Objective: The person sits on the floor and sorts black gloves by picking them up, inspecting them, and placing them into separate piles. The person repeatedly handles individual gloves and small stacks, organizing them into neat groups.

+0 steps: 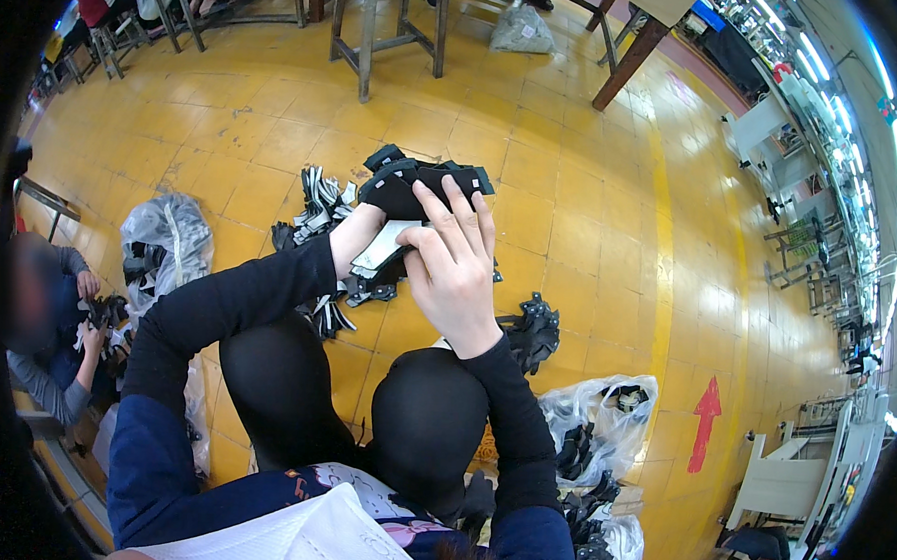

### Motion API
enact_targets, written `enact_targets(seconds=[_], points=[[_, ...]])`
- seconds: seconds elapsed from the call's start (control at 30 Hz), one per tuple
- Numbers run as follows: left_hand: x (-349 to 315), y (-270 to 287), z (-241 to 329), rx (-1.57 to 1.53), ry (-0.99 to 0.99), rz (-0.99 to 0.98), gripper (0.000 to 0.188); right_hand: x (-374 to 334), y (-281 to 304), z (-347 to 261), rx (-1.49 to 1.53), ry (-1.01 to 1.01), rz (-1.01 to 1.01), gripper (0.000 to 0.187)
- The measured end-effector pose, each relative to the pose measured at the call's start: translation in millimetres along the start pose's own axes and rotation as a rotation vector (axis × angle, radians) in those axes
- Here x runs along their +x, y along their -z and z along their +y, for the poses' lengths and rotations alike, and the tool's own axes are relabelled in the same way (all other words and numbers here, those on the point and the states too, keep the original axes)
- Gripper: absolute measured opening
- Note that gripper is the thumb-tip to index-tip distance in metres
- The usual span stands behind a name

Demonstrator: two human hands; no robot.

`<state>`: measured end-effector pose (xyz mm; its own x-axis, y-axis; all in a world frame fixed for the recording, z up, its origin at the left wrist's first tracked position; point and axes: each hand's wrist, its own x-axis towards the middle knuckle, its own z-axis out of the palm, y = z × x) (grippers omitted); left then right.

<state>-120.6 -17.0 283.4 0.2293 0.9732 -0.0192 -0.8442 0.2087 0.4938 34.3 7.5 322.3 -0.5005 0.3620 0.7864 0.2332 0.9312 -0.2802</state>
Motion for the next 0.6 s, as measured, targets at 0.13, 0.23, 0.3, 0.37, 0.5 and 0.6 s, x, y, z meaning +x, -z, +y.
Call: enact_targets(seconds=[0.13,0.23,0.3,0.37,0.5,0.6], points=[[-6.4,-0.4,2.0,0.153,-0.032,0.232,0.035,-2.3,-2.8,0.8,0.013,0.065,0.042,0.020],[-18.8,-37.2,0.7,0.491,-0.169,0.215,0.034,-8.2,0.5,9.4,0.057,0.089,0.015,0.020],[-12.6,-28.7,10.7,0.557,-0.045,0.249,0.034,-6.4,-3.2,5.3,0.125,0.022,0.015,0.025],[-15.2,-26.6,10.9,0.571,-0.134,0.184,0.035,-5.4,-2.4,1.6,0.135,-0.043,-0.041,0.028],[-21.2,-25.8,11.1,0.985,-0.220,0.073,0.042,-4.0,-3.0,0.8,0.098,0.007,-0.040,0.032],[-19.2,-23.3,11.1,0.982,-0.241,0.068,0.049,0.4,-1.3,-2.7,0.070,0.012,-0.038,0.031]])
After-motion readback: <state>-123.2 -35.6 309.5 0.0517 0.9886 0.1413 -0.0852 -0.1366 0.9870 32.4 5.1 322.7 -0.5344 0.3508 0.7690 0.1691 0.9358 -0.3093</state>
